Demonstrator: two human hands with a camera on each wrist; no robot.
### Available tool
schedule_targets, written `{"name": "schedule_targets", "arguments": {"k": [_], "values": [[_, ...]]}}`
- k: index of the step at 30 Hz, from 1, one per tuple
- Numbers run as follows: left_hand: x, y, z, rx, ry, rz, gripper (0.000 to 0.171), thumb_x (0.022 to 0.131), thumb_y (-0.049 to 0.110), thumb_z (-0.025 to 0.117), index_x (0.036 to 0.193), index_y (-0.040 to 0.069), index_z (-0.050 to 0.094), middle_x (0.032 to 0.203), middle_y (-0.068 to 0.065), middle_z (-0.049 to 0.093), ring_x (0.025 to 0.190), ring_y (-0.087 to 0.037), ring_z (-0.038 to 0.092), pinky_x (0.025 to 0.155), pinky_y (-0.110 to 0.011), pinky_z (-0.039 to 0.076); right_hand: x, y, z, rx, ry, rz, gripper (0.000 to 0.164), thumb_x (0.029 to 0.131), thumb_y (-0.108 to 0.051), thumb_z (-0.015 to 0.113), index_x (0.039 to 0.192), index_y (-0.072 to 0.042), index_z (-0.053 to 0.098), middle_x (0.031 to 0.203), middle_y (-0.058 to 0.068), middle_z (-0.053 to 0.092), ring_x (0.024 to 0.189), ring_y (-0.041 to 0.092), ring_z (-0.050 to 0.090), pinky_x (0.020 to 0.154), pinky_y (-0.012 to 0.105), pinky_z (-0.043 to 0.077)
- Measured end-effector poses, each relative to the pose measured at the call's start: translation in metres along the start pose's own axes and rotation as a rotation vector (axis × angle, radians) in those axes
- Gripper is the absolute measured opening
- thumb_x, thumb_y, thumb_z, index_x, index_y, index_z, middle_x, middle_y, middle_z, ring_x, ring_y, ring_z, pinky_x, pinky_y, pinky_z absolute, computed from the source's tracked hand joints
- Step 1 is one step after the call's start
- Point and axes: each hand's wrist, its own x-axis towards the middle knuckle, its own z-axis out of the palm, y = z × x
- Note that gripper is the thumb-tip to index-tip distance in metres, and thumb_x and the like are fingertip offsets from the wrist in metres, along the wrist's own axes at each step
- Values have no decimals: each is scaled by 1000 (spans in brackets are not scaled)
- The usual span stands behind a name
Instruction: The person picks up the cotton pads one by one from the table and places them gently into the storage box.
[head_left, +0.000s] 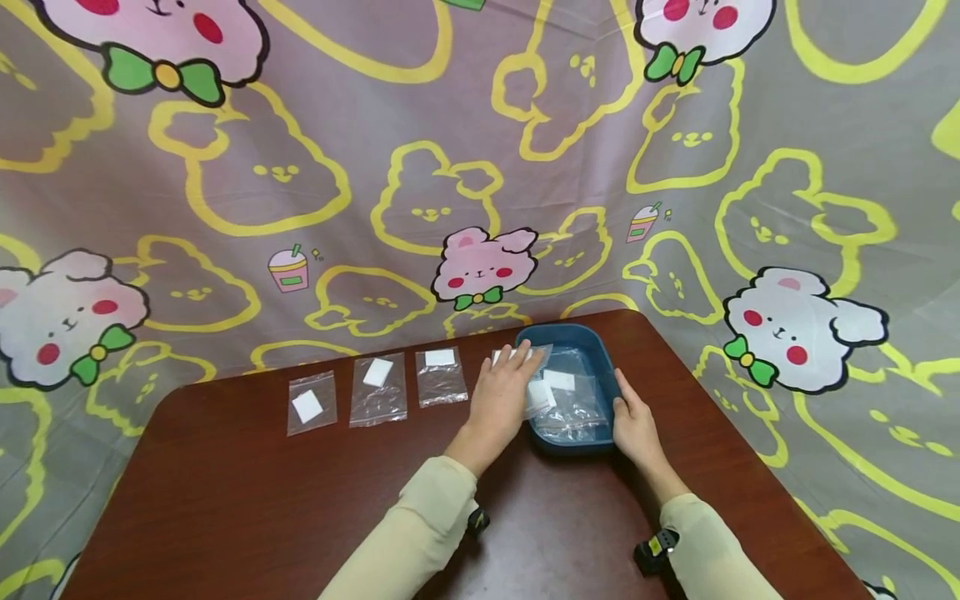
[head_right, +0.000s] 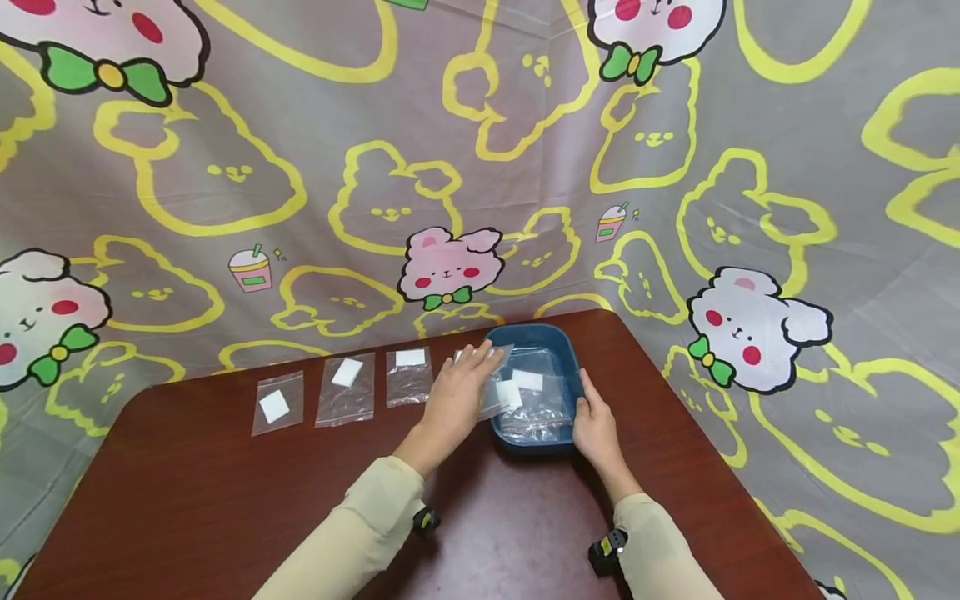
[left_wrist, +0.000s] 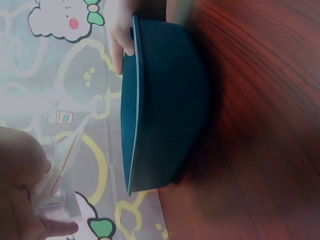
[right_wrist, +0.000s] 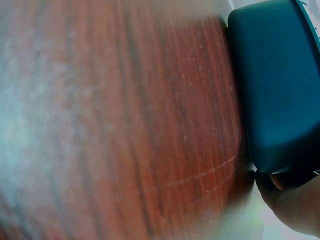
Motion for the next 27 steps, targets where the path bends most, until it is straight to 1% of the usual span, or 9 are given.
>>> {"name": "schedule_targets", "arguments": {"k": [2, 4, 5, 10, 14, 18, 23, 27], "values": [[3, 5, 2, -8, -21, 4, 57, 101, -7, 46, 149, 23, 51, 156, -5, 43, 142, -32, 41, 113, -53, 36, 0, 1, 1, 4, 3, -3, 54, 105, 1, 36, 158, -7, 30, 160, 18, 31, 120, 32, 43, 110, 47, 31], [6, 9, 4, -15, -37, 12, 56, 103, -6, 43, 150, 23, 50, 157, -4, 42, 143, -31, 39, 114, -53, 35, 0, 3, 2, 3, 8, -2, 54, 105, 1, 36, 158, -7, 30, 160, 18, 30, 124, 30, 41, 110, 47, 30], [7, 11, 4, -18, -41, 17, 55, 103, -5, 42, 150, 23, 50, 157, -4, 42, 144, -31, 38, 114, -53, 34, 0, 3, 2, 1, 11, -1, 54, 105, 1, 36, 158, -8, 30, 160, 17, 30, 122, 31, 41, 109, 47, 31], [15, 21, 9, -34, -44, 39, 52, 104, 1, 47, 150, 24, 50, 157, -4, 42, 143, -30, 39, 114, -53, 34, 0, 4, 1, 8, 15, 1, 54, 105, 1, 36, 158, -8, 30, 160, 18, 30, 123, 32, 40, 109, 48, 31], [18, 28, 15, -49, -52, 44, 51, 105, 3, 45, 151, 24, 49, 156, -4, 43, 143, -29, 39, 114, -53, 34, -1, 4, 0, 1, 6, 12, 54, 105, 0, 36, 158, -9, 30, 160, 18, 30, 134, 30, 38, 116, 51, 27], [22, 34, 21, -42, -57, 50, 51, 106, 2, 44, 152, 24, 48, 156, -4, 43, 143, -30, 39, 114, -52, 34, -1, 3, 0, -16, -4, 9, 54, 106, 0, 36, 158, -10, 31, 160, 18, 30, 145, 32, 30, 118, 53, 24], [30, 42, 25, -6, -54, 62, 50, 105, 3, 46, 151, 24, 48, 156, -4, 44, 142, -29, 42, 113, -51, 36, 1, 4, -1, -14, -17, 5, 54, 106, -1, 36, 159, -10, 30, 161, 17, 30, 148, 35, 26, 119, 54, 22], [35, 47, 28, -6, -62, 60, 50, 106, 5, 47, 152, 24, 48, 156, -3, 43, 142, -29, 42, 113, -51, 37, 3, 4, -1, -13, -24, 14, 54, 106, -1, 36, 159, -10, 29, 162, 15, 29, 148, 34, 25, 119, 53, 22]]}}
